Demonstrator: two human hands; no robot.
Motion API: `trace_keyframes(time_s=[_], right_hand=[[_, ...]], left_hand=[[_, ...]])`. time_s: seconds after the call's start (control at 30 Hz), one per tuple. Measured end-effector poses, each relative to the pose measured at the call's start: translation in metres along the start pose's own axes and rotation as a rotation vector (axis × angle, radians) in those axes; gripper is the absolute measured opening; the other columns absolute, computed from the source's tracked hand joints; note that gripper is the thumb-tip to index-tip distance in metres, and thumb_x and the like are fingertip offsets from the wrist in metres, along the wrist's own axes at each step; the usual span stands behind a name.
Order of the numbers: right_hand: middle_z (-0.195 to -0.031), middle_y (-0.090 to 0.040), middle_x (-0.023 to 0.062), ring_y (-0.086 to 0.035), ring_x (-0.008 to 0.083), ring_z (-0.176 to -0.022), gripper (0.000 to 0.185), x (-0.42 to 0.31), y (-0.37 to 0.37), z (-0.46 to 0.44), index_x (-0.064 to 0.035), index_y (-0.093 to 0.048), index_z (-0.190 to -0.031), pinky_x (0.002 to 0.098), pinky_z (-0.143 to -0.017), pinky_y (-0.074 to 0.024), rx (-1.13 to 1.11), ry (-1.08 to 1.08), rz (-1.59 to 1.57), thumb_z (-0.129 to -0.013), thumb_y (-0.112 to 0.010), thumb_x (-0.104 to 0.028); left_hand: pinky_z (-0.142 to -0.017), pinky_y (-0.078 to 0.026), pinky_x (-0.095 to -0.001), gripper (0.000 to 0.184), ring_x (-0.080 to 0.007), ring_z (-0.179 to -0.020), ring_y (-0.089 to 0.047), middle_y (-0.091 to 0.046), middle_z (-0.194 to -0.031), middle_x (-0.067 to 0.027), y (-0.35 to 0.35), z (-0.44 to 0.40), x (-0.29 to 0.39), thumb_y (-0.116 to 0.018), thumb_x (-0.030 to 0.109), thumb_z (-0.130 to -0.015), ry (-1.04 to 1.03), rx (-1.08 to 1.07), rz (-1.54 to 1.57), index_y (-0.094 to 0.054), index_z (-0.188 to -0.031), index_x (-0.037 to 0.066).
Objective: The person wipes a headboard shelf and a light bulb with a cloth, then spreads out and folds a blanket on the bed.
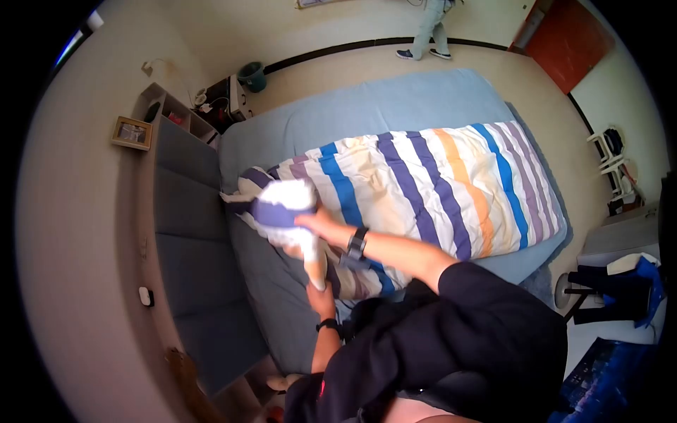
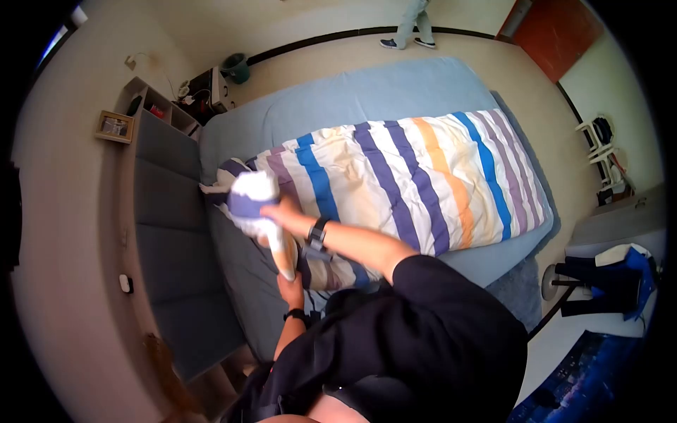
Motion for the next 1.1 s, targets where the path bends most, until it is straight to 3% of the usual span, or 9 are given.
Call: trace_keyframes(time_s=[0.03,0.2,0.27,0.43,0.53,0.67,0.83,0.93,1.1], right_hand=[[-0.101,-0.06,0.012,-0.057,0.0213,-0.091,0.048,-0.022,0.028,-0.007,0.0034,-0.052,-0.108,0.0309,-0.081,-0.0452,-0.018,0.079,-0.178,-0.066,-0.065,-0.014],[-0.101,-0.06,0.0075,-0.057,0.0151,-0.091,0.03,-0.066,0.265,0.022,-0.0002,-0.059,-0.099,0.0277,-0.081,-0.0452,0.19,0.035,-0.341,-0.072,-0.065,-0.012],[-0.099,-0.06,0.0073,-0.057,0.0161,-0.09,0.028,-0.047,0.369,0.067,-0.0001,-0.06,-0.099,0.0271,-0.079,-0.0454,0.374,0.17,-0.385,-0.073,-0.065,-0.011],[-0.11,-0.057,0.0068,-0.059,0.0194,-0.094,0.042,0.085,0.51,0.211,-0.0037,-0.048,-0.116,0.0311,-0.08,-0.0481,0.802,-0.228,-0.369,-0.08,-0.062,-0.02],[-0.104,-0.058,0.006,-0.06,0.0225,-0.086,0.045,0.179,0.516,0.273,-0.0076,-0.047,-0.115,0.0304,-0.07,-0.0496,0.919,-0.435,-0.469,-0.079,-0.064,-0.028],[-0.111,-0.055,0.0088,-0.053,0.0262,-0.1,0.046,0.263,0.508,0.309,-0.0095,-0.045,-0.118,0.0404,-0.086,-0.0414,1.054,-0.671,-0.614,-0.079,-0.062,-0.025],[-0.112,-0.055,0.0088,-0.054,0.0265,-0.1,0.047,0.243,0.502,0.291,-0.0091,-0.044,-0.118,0.04,-0.087,-0.0413,1.007,-0.586,-0.686,-0.077,-0.062,-0.022],[-0.108,-0.056,0.0067,-0.057,0.0224,-0.093,0.051,0.175,0.491,0.267,-0.0116,-0.045,-0.118,0.0365,-0.076,-0.0457,0.985,-0.578,-0.481,-0.073,-0.065,-0.025],[-0.1,-0.059,0.0049,-0.058,0.0155,-0.09,0.042,0.083,0.479,0.186,-0.0057,-0.052,-0.112,0.0292,-0.068,-0.0493,0.797,-0.441,-0.179,-0.073,-0.064,-0.013]], left_hand=[[-0.077,-0.04,-0.0432,0.038,-0.0385,-0.089,-0.049,-0.052,-0.094,-0.0179,-0.013,0.0,0.015,-0.062,0.018,-0.068,-0.042,0.006,-0.011,-0.053,-0.102,0.003],[-0.091,-0.04,-0.0355,0.055,-0.03,-0.112,-0.046,-0.047,-0.124,-0.0117,-0.08,-0.003,0.147,-0.062,0.009,-0.068,-0.454,-0.268,-0.054,-0.046,-0.121,0.007],[-0.093,-0.04,-0.0354,0.06,-0.0297,-0.113,-0.046,-0.045,-0.127,-0.0122,-0.114,0.009,0.187,-0.057,0.002,-0.065,-0.61,-0.396,-0.071,-0.044,-0.124,0.008],[-0.097,-0.037,-0.0349,0.065,-0.032,-0.12,-0.039,-0.035,-0.136,-0.0129,-0.195,0.056,0.208,-0.049,-0.002,-0.07,-0.793,-0.723,-0.341,-0.037,-0.131,0.02],[-0.093,-0.038,-0.0376,0.061,-0.032,-0.119,-0.041,-0.037,-0.134,-0.013,-0.229,0.075,0.168,-0.043,-0.003,-0.076,-0.824,-0.831,-0.387,-0.038,-0.131,0.022],[-0.089,-0.039,-0.0471,0.059,-0.0274,-0.119,-0.041,-0.04,-0.131,-0.0096,-0.229,0.089,0.127,-0.046,0.002,-0.076,-0.733,-1.014,-0.52,-0.038,-0.13,0.025],[-0.089,-0.036,-0.0558,0.063,-0.0263,-0.121,-0.037,-0.035,-0.134,-0.0055,-0.204,0.076,0.1,-0.055,0.014,-0.076,-0.565,-0.992,-0.759,-0.03,-0.132,0.026],[-0.09,-0.039,-0.0526,0.087,-0.0355,-0.123,-0.032,-0.023,-0.14,-0.009,-0.196,0.064,0.081,-0.072,0.034,-0.064,-0.159,-1.008,-0.727,-0.022,-0.135,0.027],[-0.085,-0.044,-0.0465,0.089,-0.0349,-0.114,-0.045,-0.029,-0.137,-0.0135,-0.199,0.061,0.072,-0.071,0.04,-0.065,-0.027,-1.013,-0.773,-0.019,-0.135,0.023]])
Point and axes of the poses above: each hand's wrist, its own z-axis away from the middle knuckle, its own y-axis out of the back of the hand, x = y × z, the point moved 4 cm from there along -z, towards the middle knuckle
